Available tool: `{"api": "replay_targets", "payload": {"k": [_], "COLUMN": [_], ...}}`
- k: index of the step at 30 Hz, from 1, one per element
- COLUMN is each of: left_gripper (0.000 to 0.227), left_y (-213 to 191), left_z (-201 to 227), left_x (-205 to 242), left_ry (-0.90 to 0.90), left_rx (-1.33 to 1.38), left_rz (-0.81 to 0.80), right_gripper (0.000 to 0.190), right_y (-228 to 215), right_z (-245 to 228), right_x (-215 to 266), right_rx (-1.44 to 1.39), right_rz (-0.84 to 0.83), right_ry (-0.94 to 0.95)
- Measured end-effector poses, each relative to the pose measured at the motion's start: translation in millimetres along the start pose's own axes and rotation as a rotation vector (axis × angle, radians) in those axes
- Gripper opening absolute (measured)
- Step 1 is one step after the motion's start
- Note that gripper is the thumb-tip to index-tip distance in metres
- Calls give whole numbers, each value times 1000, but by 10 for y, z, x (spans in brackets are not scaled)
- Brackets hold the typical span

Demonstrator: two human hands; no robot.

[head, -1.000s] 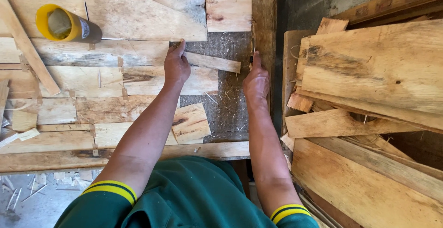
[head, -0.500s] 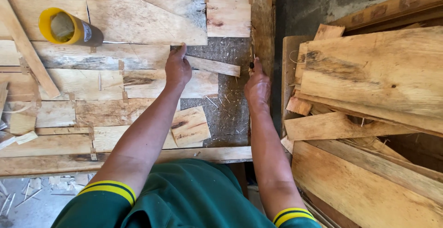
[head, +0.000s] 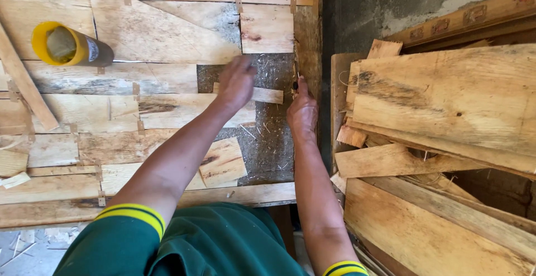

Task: The recorder is applying small pieces of wood to a surface using adhesive and a utility knife to fit them into gaps.

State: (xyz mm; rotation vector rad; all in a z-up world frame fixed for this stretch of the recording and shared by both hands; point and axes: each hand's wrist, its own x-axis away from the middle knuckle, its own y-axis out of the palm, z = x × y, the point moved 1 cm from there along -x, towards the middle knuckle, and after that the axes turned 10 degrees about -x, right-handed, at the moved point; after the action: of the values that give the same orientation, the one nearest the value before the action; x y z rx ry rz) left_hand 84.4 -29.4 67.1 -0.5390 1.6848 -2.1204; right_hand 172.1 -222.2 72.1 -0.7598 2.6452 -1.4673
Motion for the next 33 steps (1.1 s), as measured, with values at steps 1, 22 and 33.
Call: {"api": "replay_targets", "payload": {"k": [1, 22, 33], "left_gripper": [28, 87, 83], "left_y": [165, -285, -71], "left_z": [77, 712, 654], "left_x": [-114, -1090, -1143], "left_ry": [169, 620, 636], "left_rx": [-51, -426, -459], "left_rz": [57, -519, -531], "right_gripper": [56, 58, 60], "right_y": [-15, -123, -84], "right_z": [-14, -94, -19], "right_x": [-4, -79, 55], "right_rx": [-19, -12, 23], "right_rz": [6, -77, -69], "right_ry": [-1, 68, 4]}}
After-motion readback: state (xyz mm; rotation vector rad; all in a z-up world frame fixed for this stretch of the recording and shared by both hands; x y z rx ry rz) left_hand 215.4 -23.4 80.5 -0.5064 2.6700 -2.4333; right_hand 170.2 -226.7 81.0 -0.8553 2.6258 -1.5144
